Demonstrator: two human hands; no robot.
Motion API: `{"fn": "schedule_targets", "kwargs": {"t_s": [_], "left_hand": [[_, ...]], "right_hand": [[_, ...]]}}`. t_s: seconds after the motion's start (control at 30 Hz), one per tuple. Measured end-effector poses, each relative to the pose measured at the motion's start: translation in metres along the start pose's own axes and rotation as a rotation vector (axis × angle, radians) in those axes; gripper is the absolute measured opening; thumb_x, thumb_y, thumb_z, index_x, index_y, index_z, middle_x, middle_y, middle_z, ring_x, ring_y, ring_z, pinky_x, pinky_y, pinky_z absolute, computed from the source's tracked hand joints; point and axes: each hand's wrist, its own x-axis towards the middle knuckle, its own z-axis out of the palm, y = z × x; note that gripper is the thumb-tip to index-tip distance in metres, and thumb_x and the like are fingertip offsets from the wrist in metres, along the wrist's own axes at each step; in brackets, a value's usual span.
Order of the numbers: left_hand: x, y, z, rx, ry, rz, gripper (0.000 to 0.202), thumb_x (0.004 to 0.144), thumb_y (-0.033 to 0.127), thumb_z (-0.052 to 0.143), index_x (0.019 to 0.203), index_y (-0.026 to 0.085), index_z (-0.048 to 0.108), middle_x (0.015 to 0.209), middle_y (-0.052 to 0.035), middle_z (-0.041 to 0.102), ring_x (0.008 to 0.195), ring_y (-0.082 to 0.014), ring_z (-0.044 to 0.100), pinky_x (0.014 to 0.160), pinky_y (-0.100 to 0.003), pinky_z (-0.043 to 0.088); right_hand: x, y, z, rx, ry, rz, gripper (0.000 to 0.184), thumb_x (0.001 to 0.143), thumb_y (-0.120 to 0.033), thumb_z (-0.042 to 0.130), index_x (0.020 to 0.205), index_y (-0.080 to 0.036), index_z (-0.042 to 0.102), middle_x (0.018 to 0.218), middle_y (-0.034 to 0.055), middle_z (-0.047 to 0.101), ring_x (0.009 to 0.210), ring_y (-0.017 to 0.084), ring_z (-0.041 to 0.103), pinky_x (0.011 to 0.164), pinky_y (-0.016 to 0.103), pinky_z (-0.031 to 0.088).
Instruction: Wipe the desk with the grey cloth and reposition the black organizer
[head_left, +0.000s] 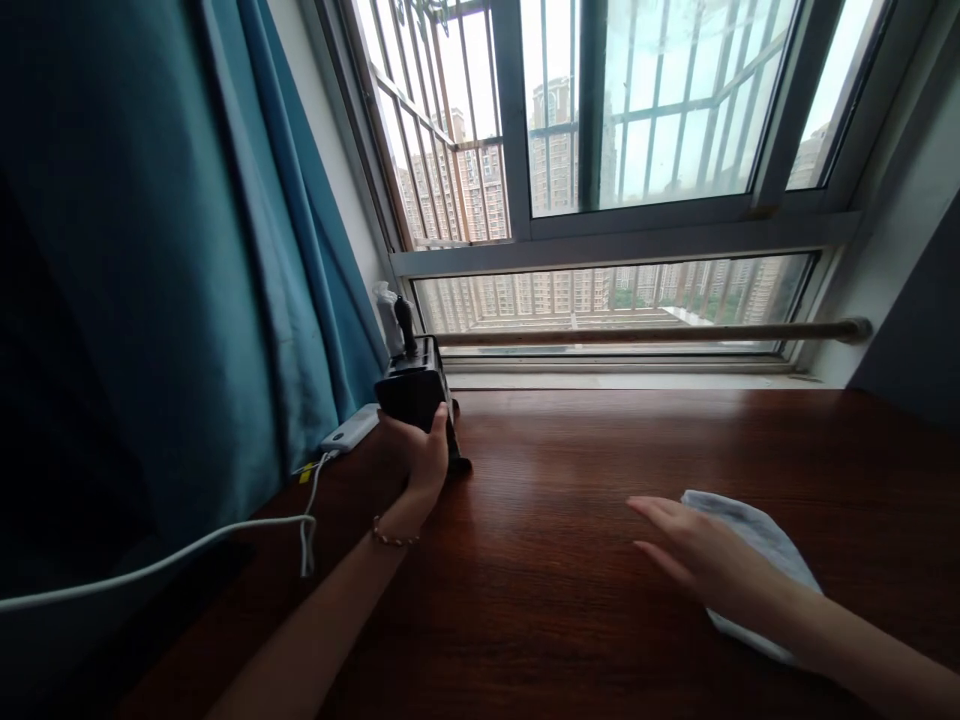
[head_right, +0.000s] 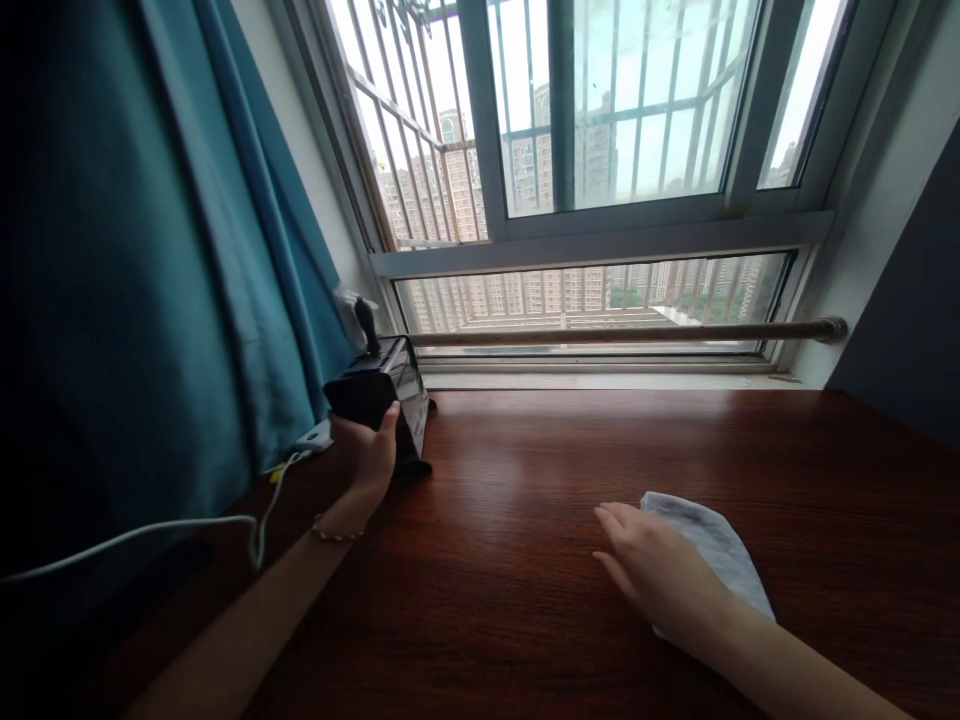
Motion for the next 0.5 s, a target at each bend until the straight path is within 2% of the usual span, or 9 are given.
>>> {"fn": "schedule_targets", "kwargs": {"t_s": [0.1, 0.2, 0.27, 0.37, 0.43, 0.5], "left_hand": [[-0.028, 0.020, 0.001, -0.110, -0.099, 0.050, 0.084, 0.078, 0.046, 0.057, 0.138, 0.007, 0.013, 0.141, -0.0214, 0.022, 0.133, -0.0289, 0.021, 0.111, -0.042, 0.014], [-0.047, 0.033, -0.001, -0.194, -0.199, 0.083, 0.080, 0.080, 0.040, 0.056, 0.140, 0.011, 0.012, 0.145, -0.0176, 0.017, 0.136, -0.0256, 0.016, 0.112, -0.039, 0.013], [-0.053, 0.035, -0.001, -0.224, -0.246, 0.080, 0.081, 0.080, 0.037, 0.056, 0.141, 0.011, 0.010, 0.147, -0.0174, 0.012, 0.137, -0.0256, 0.011, 0.113, -0.040, 0.010], [-0.055, 0.028, 0.003, -0.241, -0.281, 0.050, 0.085, 0.078, 0.035, 0.058, 0.141, 0.009, 0.006, 0.147, -0.0191, 0.007, 0.137, -0.0271, 0.006, 0.113, -0.043, 0.005], [-0.053, 0.019, 0.007, -0.244, -0.292, 0.032, 0.088, 0.078, 0.034, 0.059, 0.141, 0.008, 0.003, 0.147, -0.0204, 0.002, 0.137, -0.0280, 0.002, 0.112, -0.044, 0.002], [-0.051, 0.010, 0.012, -0.248, -0.301, 0.016, 0.087, 0.080, 0.033, 0.056, 0.141, 0.008, -0.001, 0.147, -0.0210, -0.003, 0.137, -0.0293, -0.002, 0.111, -0.047, 0.000]], "right_hand": [[0.037, -0.012, -0.001, 0.358, 0.053, -0.128, 0.039, 0.089, -0.025, 0.046, 0.125, -0.010, 0.049, 0.123, 0.0126, 0.052, 0.112, 0.023, 0.050, 0.096, 0.036, 0.042], [0.095, -0.028, 0.002, 0.617, 0.194, -0.214, 0.048, 0.080, -0.024, 0.057, 0.124, -0.007, 0.050, 0.126, 0.0149, 0.049, 0.117, 0.025, 0.045, 0.101, 0.039, 0.035], [0.142, -0.043, 0.007, 0.783, 0.267, -0.126, 0.053, 0.076, -0.020, 0.062, 0.125, -0.005, 0.049, 0.126, 0.0160, 0.048, 0.119, 0.025, 0.043, 0.103, 0.037, 0.032], [0.208, -0.069, 0.017, 0.873, 0.277, -0.001, 0.056, 0.079, -0.019, 0.059, 0.130, -0.005, 0.042, 0.130, 0.0177, 0.044, 0.120, 0.025, 0.042, 0.098, 0.037, 0.038], [0.240, -0.088, 0.026, 0.932, 0.259, 0.053, 0.059, 0.075, -0.017, 0.063, 0.129, -0.008, 0.043, 0.129, 0.0159, 0.046, 0.118, 0.027, 0.043, 0.096, 0.037, 0.039], [0.258, -0.104, 0.033, 0.983, 0.247, 0.061, 0.054, 0.071, -0.010, 0.060, 0.124, -0.013, 0.050, 0.118, 0.0094, 0.055, 0.110, 0.025, 0.050, 0.091, 0.033, 0.043]]}}
